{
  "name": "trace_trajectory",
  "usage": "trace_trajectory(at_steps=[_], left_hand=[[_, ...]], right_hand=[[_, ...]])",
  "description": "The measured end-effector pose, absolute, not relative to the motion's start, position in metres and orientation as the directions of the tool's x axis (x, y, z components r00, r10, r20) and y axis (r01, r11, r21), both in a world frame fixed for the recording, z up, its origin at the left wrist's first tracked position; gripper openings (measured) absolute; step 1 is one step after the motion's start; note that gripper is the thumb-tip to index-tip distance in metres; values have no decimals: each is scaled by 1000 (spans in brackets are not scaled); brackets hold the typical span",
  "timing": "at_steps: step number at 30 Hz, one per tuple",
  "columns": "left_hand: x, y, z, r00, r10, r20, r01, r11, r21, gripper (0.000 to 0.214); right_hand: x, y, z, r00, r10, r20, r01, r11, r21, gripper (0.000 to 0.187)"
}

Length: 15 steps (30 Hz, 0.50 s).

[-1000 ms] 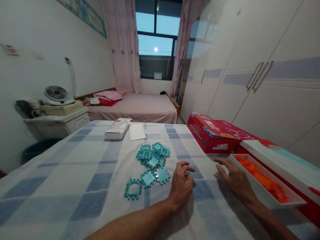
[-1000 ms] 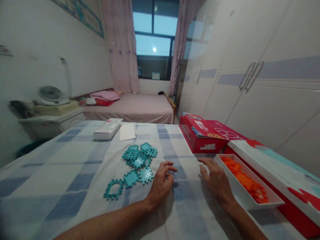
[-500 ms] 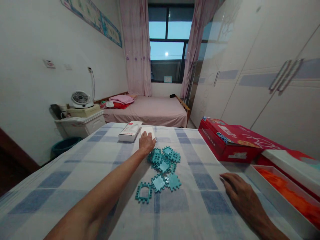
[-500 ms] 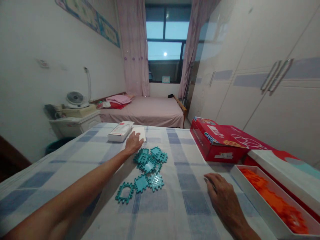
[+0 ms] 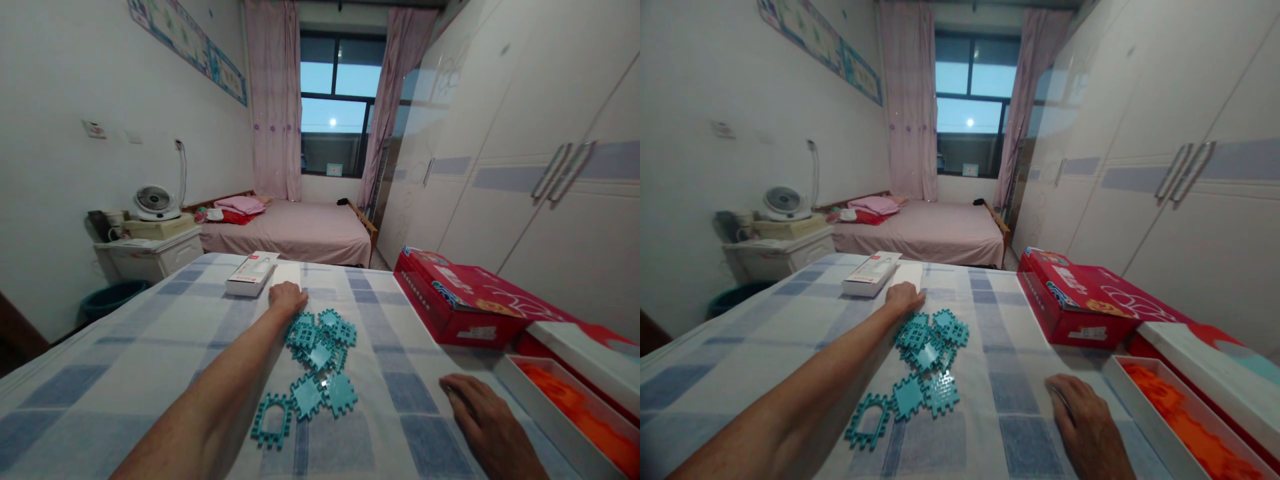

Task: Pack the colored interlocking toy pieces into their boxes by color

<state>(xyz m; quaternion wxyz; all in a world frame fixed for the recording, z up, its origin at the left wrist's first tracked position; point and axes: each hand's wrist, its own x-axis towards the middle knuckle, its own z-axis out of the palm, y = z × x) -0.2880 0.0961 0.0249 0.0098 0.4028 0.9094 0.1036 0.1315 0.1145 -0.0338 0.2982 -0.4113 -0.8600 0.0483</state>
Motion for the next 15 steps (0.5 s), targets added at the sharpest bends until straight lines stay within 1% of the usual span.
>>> trace_trajectory(at_steps=[2, 3, 5, 7, 9, 12, 14, 15], left_hand=[[-285, 95, 28, -630, 772, 80, 771, 610, 185, 32], [-284, 93, 31, -617, 781, 98, 783, 596, 180, 33], [-284, 87, 42, -605, 781, 154, 795, 581, 177, 35], [-286, 79, 60, -610, 761, 221, 792, 582, 183, 31], [-288, 67, 82, -615, 733, 291, 788, 582, 199, 32], [-274, 44, 111, -584, 718, 379, 811, 538, 230, 37], [-248, 28, 119, -511, 752, 417, 857, 404, 321, 40], [-232, 19, 118, -455, 773, 442, 859, 252, 445, 42]], right_hand=[[131, 113, -33, -484, 742, 463, 679, 652, -336, 32], [131, 112, -32, -487, 745, 457, 678, 652, -340, 31], [130, 110, -30, -489, 749, 446, 673, 650, -353, 31], [129, 109, -27, -487, 757, 436, 660, 646, -383, 30], [126, 108, -22, -455, 774, 440, 642, 628, -441, 30], [118, 98, -3, -360, 839, 408, 592, 543, -596, 34], [109, 84, 15, -293, 896, 334, 525, 443, -727, 43], [103, 75, 25, -276, 917, 288, 474, 391, -789, 49]])
